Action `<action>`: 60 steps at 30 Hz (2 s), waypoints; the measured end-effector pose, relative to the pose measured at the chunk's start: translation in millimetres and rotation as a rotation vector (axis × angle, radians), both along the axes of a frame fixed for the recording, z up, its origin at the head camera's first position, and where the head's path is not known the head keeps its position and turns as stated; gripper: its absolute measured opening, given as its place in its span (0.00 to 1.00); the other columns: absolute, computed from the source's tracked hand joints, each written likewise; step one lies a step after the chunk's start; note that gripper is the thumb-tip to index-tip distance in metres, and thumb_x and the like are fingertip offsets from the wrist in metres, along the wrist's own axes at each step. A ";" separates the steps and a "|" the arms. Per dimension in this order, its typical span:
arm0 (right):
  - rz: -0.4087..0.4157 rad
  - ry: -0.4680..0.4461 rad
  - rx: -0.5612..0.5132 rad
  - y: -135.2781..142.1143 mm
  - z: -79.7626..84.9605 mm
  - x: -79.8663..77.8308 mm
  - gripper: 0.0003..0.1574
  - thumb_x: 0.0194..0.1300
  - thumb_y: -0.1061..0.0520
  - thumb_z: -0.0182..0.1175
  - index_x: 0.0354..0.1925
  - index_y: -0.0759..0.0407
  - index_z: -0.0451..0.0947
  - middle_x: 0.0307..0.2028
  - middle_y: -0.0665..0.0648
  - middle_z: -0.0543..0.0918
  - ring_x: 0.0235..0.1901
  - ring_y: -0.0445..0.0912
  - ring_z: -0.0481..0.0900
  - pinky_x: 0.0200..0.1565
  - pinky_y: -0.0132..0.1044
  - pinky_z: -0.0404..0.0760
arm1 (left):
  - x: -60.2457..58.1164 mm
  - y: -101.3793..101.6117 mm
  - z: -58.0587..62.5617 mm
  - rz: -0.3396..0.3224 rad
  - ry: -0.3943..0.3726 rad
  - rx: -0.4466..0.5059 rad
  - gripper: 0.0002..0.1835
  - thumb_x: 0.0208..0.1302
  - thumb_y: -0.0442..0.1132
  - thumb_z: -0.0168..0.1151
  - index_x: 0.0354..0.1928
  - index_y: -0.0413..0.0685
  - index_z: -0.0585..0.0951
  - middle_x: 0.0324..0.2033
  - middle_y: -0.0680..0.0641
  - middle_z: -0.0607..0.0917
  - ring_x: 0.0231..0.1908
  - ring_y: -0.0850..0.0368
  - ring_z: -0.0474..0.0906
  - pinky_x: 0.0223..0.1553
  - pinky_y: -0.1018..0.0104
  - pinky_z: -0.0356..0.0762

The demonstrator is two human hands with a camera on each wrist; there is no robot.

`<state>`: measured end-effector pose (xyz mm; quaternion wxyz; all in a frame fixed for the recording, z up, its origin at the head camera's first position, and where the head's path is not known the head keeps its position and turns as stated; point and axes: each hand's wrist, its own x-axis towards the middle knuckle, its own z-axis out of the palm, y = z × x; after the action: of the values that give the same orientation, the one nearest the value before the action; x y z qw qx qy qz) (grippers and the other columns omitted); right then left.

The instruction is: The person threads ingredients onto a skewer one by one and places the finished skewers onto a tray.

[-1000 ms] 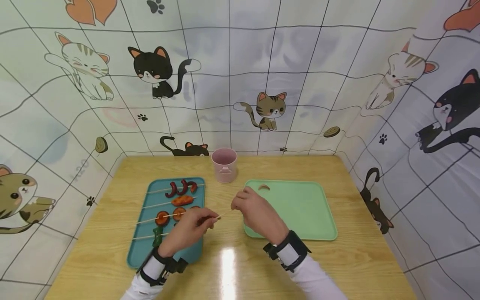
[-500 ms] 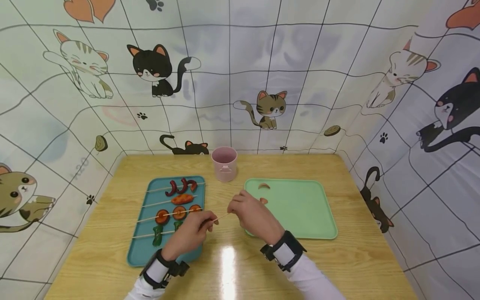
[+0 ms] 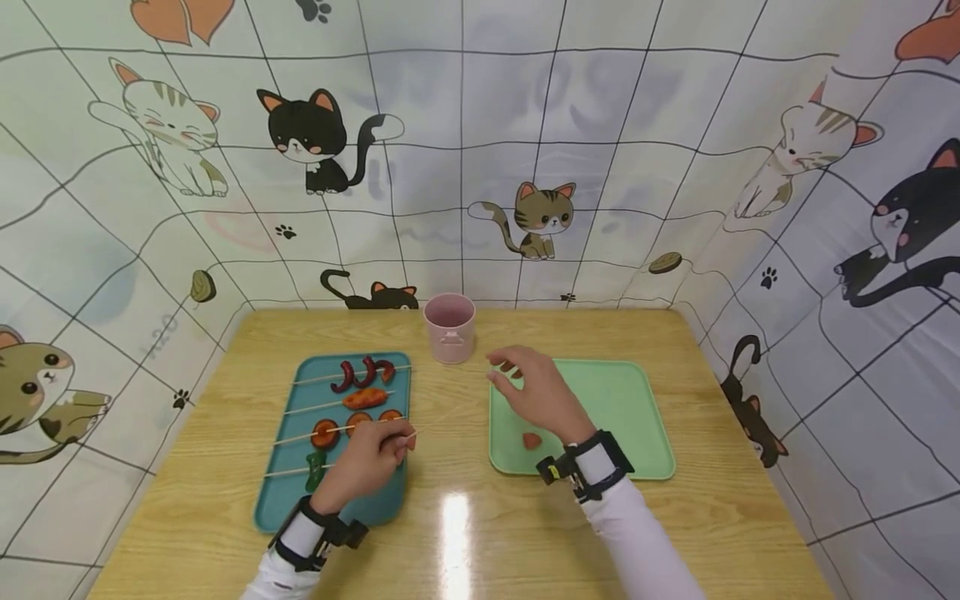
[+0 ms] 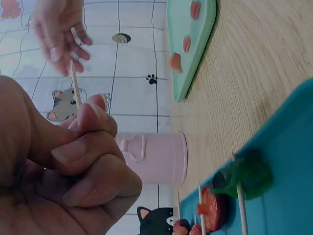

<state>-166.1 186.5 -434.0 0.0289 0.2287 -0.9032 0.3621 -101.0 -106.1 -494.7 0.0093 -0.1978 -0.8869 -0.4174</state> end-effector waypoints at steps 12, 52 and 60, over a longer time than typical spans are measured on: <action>-0.177 -0.080 0.035 42.1 -44.6 -55.5 0.25 0.76 0.55 0.58 0.66 0.62 0.75 0.59 0.64 0.83 0.54 0.58 0.83 0.54 0.54 0.82 | -3.3 -13.6 -0.3 0.020 -0.071 0.003 0.15 0.68 0.24 0.56 0.29 0.52 0.81 0.23 0.54 0.77 0.21 0.69 0.61 0.28 0.73 0.64; -0.287 -0.336 -0.278 41.6 -99.7 -59.1 0.16 0.71 0.48 0.67 0.49 0.57 0.86 0.44 0.61 0.90 0.44 0.55 0.90 0.44 0.42 0.87 | 6.1 -8.4 -0.6 -0.031 -0.108 0.027 0.15 0.70 0.25 0.55 0.32 0.53 0.81 0.26 0.50 0.81 0.22 0.69 0.62 0.29 0.73 0.66; -0.211 -0.511 -0.649 34.8 -80.7 -36.8 0.25 0.70 0.51 0.67 0.58 0.66 0.79 0.56 0.68 0.85 0.47 0.45 0.90 0.52 0.39 0.85 | 6.8 -3.5 6.5 -0.035 -0.112 0.024 0.15 0.72 0.25 0.53 0.33 0.53 0.82 0.28 0.52 0.81 0.23 0.68 0.64 0.29 0.72 0.66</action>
<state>-202.9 221.3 -514.7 -0.0886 0.0169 -0.7388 0.6679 -94.2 -109.6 -488.3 -0.0455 -0.1894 -0.8772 -0.4388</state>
